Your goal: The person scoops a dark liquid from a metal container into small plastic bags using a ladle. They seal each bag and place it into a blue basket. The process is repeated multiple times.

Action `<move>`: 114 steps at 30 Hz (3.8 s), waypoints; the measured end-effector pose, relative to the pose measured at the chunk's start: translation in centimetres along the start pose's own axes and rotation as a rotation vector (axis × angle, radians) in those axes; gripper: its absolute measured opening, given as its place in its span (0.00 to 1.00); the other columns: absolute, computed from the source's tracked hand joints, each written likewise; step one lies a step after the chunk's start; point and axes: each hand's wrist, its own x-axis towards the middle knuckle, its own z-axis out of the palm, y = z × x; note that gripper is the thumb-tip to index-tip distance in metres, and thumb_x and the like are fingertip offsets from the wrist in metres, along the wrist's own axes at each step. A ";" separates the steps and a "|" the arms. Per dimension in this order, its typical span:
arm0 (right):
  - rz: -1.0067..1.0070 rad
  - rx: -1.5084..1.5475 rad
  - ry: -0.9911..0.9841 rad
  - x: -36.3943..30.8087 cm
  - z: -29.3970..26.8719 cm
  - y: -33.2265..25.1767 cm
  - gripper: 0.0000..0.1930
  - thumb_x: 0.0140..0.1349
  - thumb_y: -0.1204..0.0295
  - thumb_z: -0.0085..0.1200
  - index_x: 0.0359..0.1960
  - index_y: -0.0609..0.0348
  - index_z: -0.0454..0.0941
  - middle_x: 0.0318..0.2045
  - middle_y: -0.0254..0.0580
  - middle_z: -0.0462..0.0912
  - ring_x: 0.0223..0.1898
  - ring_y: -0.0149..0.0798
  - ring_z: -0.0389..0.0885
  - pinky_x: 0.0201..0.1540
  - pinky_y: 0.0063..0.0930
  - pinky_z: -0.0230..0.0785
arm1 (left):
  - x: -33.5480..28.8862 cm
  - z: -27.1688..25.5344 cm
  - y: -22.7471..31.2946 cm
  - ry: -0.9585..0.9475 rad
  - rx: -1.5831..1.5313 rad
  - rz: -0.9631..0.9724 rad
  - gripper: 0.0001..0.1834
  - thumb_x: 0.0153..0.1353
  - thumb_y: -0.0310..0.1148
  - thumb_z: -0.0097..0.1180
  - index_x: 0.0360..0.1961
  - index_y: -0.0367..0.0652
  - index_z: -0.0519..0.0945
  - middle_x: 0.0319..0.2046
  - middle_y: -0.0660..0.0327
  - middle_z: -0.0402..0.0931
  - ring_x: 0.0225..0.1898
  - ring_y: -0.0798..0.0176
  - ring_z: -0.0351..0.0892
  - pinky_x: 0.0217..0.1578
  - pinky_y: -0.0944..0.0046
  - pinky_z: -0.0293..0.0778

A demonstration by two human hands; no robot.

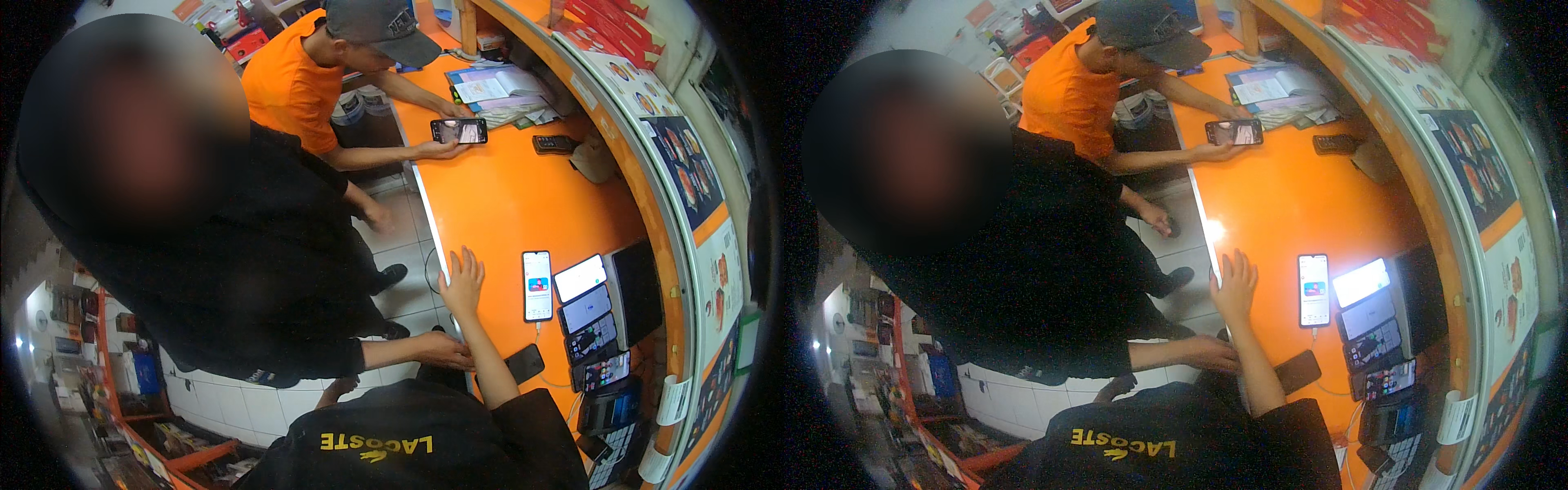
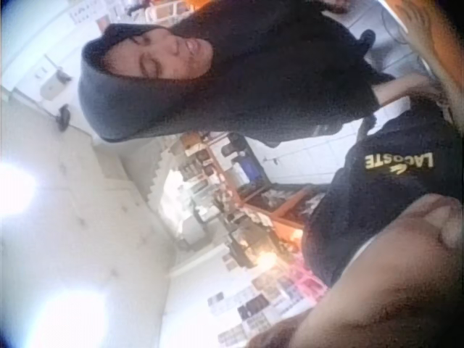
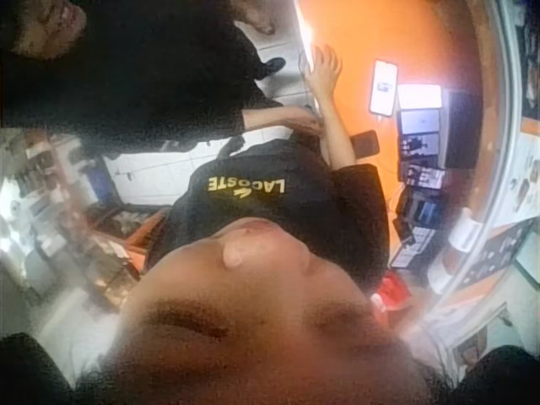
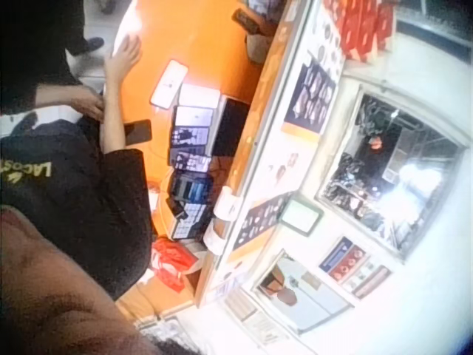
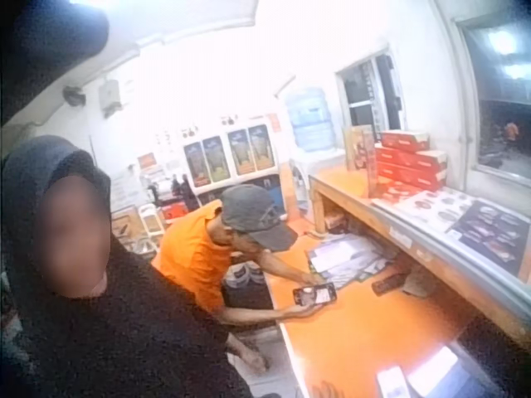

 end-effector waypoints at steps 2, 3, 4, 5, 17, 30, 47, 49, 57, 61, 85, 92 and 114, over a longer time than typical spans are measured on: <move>0.012 0.001 -0.012 -0.1 0.0 -0.1 0.28 0.60 0.59 0.54 0.60 0.60 0.71 0.66 0.52 0.63 0.70 0.51 0.56 0.70 0.55 0.42 | 0.8 0.0 0.6 0.079 -0.110 0.040 0.15 0.56 0.34 0.57 0.44 0.42 0.78 0.41 0.50 0.81 0.45 0.47 0.79 0.44 0.48 0.75; 0.007 0.010 -0.022 0.0 -0.2 -0.3 0.28 0.60 0.59 0.54 0.60 0.60 0.70 0.66 0.52 0.63 0.70 0.51 0.56 0.70 0.55 0.42 | 1.1 0.4 0.7 0.129 -0.159 0.057 0.16 0.56 0.34 0.57 0.45 0.42 0.78 0.41 0.50 0.81 0.46 0.47 0.79 0.45 0.48 0.74; -0.004 0.017 -0.035 0.0 -0.2 -0.6 0.28 0.60 0.59 0.54 0.61 0.60 0.70 0.66 0.52 0.63 0.70 0.51 0.56 0.70 0.55 0.42 | 1.1 1.0 0.6 0.174 -0.193 0.076 0.16 0.55 0.34 0.57 0.45 0.43 0.78 0.41 0.50 0.81 0.46 0.47 0.79 0.45 0.48 0.74; -0.023 0.009 -0.032 -0.2 0.2 -1.0 0.29 0.61 0.58 0.54 0.61 0.60 0.70 0.66 0.53 0.63 0.69 0.52 0.56 0.70 0.55 0.42 | 0.8 1.8 0.1 0.222 -0.220 0.092 0.16 0.55 0.34 0.57 0.46 0.43 0.78 0.42 0.49 0.81 0.46 0.47 0.79 0.46 0.48 0.74; -0.290 -0.218 -0.239 3.6 -0.7 8.1 0.27 0.62 0.57 0.53 0.56 0.64 0.71 0.57 0.68 0.70 0.58 0.64 0.69 0.59 0.52 0.65 | -1.4 14.5 -13.6 0.813 -0.567 -0.327 0.13 0.59 0.34 0.53 0.42 0.43 0.84 0.38 0.54 0.84 0.42 0.48 0.82 0.48 0.52 0.75; -0.367 -0.200 -0.744 -14.6 11.9 -19.4 0.23 0.63 0.57 0.51 0.52 0.62 0.73 0.52 0.63 0.75 0.51 0.64 0.74 0.52 0.54 0.69 | -22.5 2.4 -16.4 1.124 -1.313 0.228 0.09 0.68 0.27 0.41 0.44 0.41 0.73 0.35 0.56 0.77 0.27 0.66 0.75 0.32 0.62 0.80; 0.000 -0.341 -1.243 -18.5 39.0 -46.7 0.22 0.63 0.55 0.49 0.50 0.60 0.75 0.45 0.60 0.79 0.45 0.63 0.78 0.47 0.56 0.70 | -31.1 14.0 -67.9 0.582 -0.604 -0.844 0.40 0.49 0.56 0.66 0.57 0.40 0.75 0.50 0.48 0.79 0.51 0.46 0.78 0.51 0.48 0.74; -0.057 -0.357 -1.277 -15.6 42.7 -50.7 0.22 0.63 0.55 0.49 0.50 0.60 0.75 0.44 0.60 0.80 0.44 0.63 0.78 0.47 0.56 0.70 | -35.4 16.2 -72.1 0.535 -0.494 -1.066 0.43 0.47 0.61 0.68 0.54 0.35 0.76 0.51 0.48 0.77 0.52 0.46 0.77 0.52 0.49 0.74; -0.649 0.050 -0.942 11.0 60.3 -85.2 0.21 0.66 0.56 0.46 0.40 0.64 0.79 0.34 0.60 0.82 0.39 0.61 0.80 0.46 0.49 0.71 | -42.1 -32.5 -88.7 1.959 -1.258 -0.323 0.10 0.70 0.33 0.46 0.41 0.39 0.77 0.34 0.67 0.74 0.35 0.72 0.71 0.38 0.70 0.70; -0.684 0.219 -0.649 25.1 64.4 -106.0 0.17 0.67 0.63 0.50 0.25 0.61 0.81 0.26 0.58 0.81 0.33 0.60 0.81 0.39 0.47 0.71 | -45.8 -70.2 -84.1 1.415 -1.103 0.460 0.07 0.67 0.29 0.49 0.34 0.40 0.78 0.32 0.67 0.77 0.36 0.70 0.76 0.38 0.67 0.73; -0.195 0.110 -0.233 68.3 98.0 -130.0 0.08 0.59 0.71 0.59 0.34 0.63 0.84 0.34 0.52 0.85 0.37 0.52 0.84 0.44 0.39 0.74 | -44.2 -124.3 -103.4 0.935 -0.322 1.565 0.12 0.67 0.35 0.48 0.34 0.41 0.81 0.32 0.56 0.80 0.33 0.56 0.82 0.38 0.56 0.75; -0.118 0.353 -0.030 67.8 91.2 -136.1 0.04 0.58 0.74 0.62 0.31 0.62 0.83 0.32 0.44 0.85 0.34 0.38 0.83 0.42 0.29 0.73 | -26.8 -128.9 -114.6 1.014 -1.049 0.583 0.13 0.71 0.35 0.47 0.44 0.36 0.80 0.34 0.59 0.79 0.38 0.65 0.79 0.42 0.65 0.74; 0.141 0.951 -0.153 52.9 84.1 -161.3 0.08 0.55 0.72 0.68 0.29 0.61 0.80 0.27 0.32 0.78 0.26 0.24 0.74 0.29 0.21 0.67 | -24.0 -133.6 -121.4 0.842 -0.850 0.795 0.17 0.58 0.24 0.63 0.50 0.38 0.78 0.39 0.55 0.83 0.41 0.65 0.84 0.43 0.64 0.79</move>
